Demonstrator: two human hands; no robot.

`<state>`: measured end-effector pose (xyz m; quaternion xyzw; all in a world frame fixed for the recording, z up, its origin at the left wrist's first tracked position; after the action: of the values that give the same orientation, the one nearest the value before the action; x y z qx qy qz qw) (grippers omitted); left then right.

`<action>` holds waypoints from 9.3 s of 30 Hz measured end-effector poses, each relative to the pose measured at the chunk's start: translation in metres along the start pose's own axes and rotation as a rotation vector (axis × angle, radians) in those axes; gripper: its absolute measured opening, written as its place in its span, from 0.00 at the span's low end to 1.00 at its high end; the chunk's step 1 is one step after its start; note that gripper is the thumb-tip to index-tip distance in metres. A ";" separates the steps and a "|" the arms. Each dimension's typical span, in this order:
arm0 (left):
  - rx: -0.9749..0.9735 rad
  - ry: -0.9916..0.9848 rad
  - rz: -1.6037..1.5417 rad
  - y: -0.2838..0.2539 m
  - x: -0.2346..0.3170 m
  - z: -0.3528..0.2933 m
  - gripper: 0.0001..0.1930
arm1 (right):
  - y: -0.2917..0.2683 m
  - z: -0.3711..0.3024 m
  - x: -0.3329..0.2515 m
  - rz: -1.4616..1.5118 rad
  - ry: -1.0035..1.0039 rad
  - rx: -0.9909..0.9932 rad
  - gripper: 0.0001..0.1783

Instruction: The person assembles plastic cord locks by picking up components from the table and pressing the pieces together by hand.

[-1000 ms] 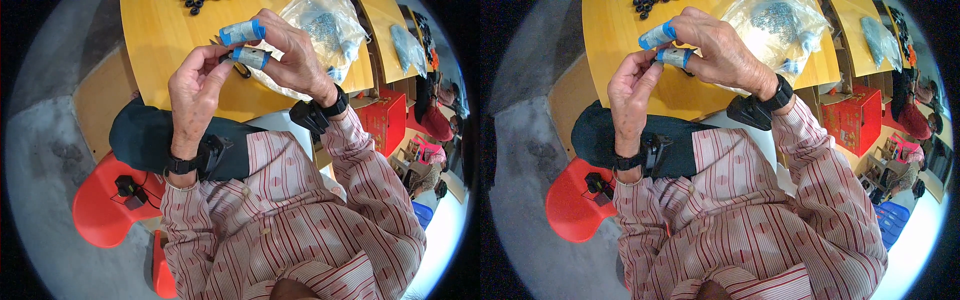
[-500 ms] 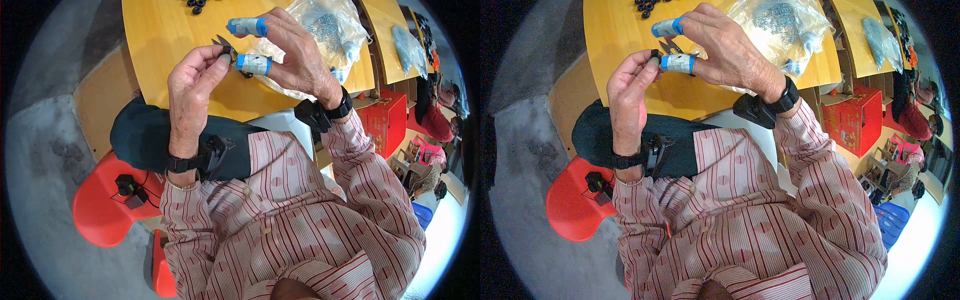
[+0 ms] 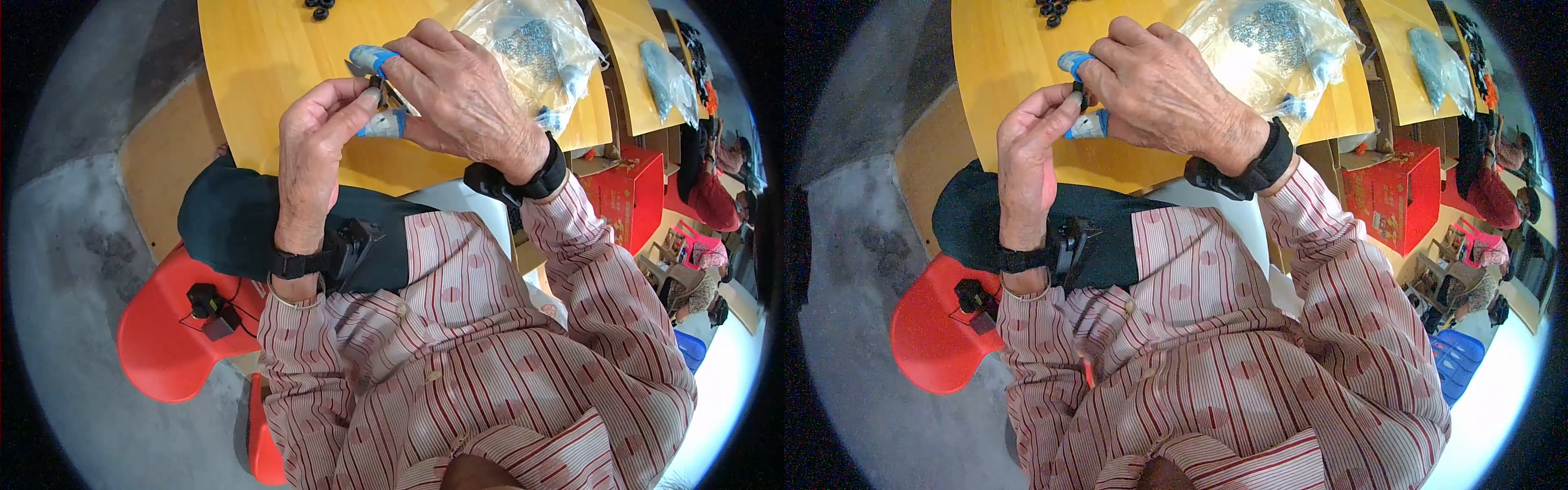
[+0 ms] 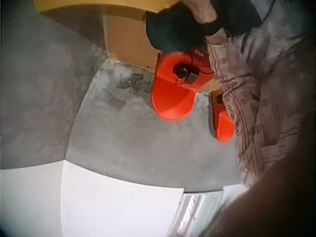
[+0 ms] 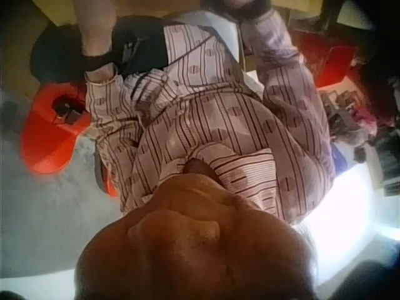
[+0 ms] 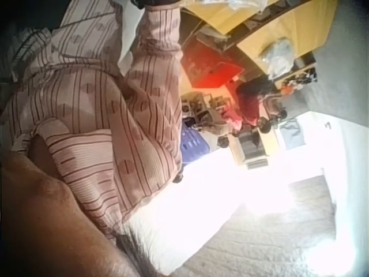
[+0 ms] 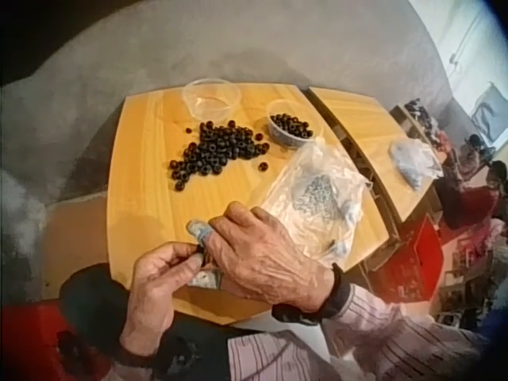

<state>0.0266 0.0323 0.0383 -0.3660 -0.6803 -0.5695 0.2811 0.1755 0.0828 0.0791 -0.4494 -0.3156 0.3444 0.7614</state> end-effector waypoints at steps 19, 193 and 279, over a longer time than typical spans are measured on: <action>0.046 -0.079 -0.004 -0.005 -0.004 0.001 0.14 | 0.014 -0.008 -0.006 0.176 0.057 -0.061 0.24; -0.166 -0.084 0.081 0.000 -0.006 -0.001 0.12 | 0.001 -0.028 0.009 0.553 0.222 -0.102 0.10; -0.149 -0.091 0.179 0.000 -0.003 -0.003 0.06 | -0.015 -0.022 0.005 0.644 0.267 -0.015 0.12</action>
<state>0.0280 0.0283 0.0361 -0.4706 -0.6127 -0.5740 0.2714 0.1989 0.0718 0.0846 -0.5724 -0.0577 0.5030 0.6449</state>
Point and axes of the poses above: each hand's wrist, its own z-axis towards the middle knuckle, its own y-axis out of the palm, x = y × z, the point moved 2 cm from there along z, towards the middle knuckle, and after that the axes turned 14 degrees about -z, right-handed, at the moved point
